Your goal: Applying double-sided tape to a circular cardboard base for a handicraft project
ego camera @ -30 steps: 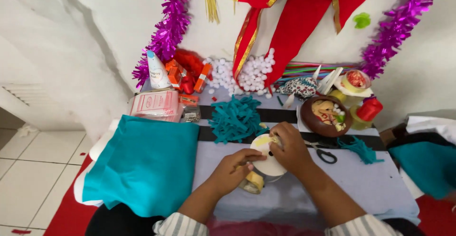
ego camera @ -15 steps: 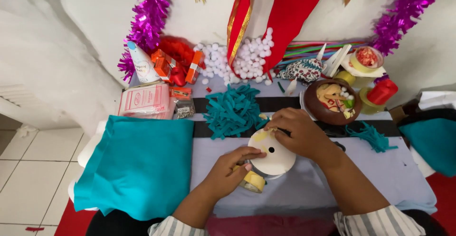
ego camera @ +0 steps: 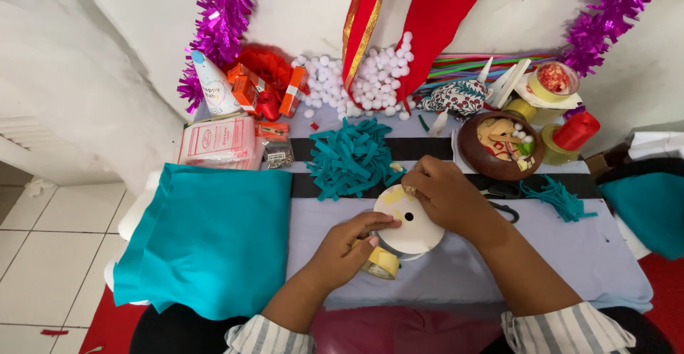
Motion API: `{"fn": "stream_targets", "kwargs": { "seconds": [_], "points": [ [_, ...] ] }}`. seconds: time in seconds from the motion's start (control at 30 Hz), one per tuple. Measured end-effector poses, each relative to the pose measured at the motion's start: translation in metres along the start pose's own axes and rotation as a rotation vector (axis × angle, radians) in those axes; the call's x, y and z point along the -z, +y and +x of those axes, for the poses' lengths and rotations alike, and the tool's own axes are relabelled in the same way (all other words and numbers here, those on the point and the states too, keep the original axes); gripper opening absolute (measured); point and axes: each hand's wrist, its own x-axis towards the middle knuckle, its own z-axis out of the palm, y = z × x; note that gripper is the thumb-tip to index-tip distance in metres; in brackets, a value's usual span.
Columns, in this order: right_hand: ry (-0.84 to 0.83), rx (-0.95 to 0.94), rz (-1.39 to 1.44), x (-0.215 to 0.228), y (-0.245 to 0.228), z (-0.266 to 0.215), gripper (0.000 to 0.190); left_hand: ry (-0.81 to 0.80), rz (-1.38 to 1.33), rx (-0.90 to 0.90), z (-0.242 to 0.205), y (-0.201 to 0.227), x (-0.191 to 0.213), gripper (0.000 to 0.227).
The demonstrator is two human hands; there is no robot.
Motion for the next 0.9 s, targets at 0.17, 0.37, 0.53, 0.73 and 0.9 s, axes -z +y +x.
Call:
{"fn": "stream_targets", "kwargs": {
  "seconds": [0.17,0.37,0.53,0.73,0.9],
  "points": [
    [-0.015,-0.105,0.181,-0.010,0.009,-0.006,0.009,0.008,0.044,-0.031,0.000,-0.001,0.001,0.037],
    [0.023,-0.135,0.239,-0.020,0.018,-0.012,0.011,0.012,0.073,-0.028,0.001,-0.001,0.003,0.037],
    [0.043,-0.107,0.388,-0.019,0.014,-0.013,0.016,0.008,0.062,-0.046,0.001,-0.002,0.003,0.035],
    [0.087,-0.210,0.509,-0.030,0.021,-0.014,0.015,0.014,0.080,-0.025,0.001,0.001,0.005,0.037],
    [0.020,-0.260,0.613,-0.029,0.026,-0.014,0.007,0.016,0.078,-0.029,0.001,-0.004,0.006,0.037]
  ]
}}
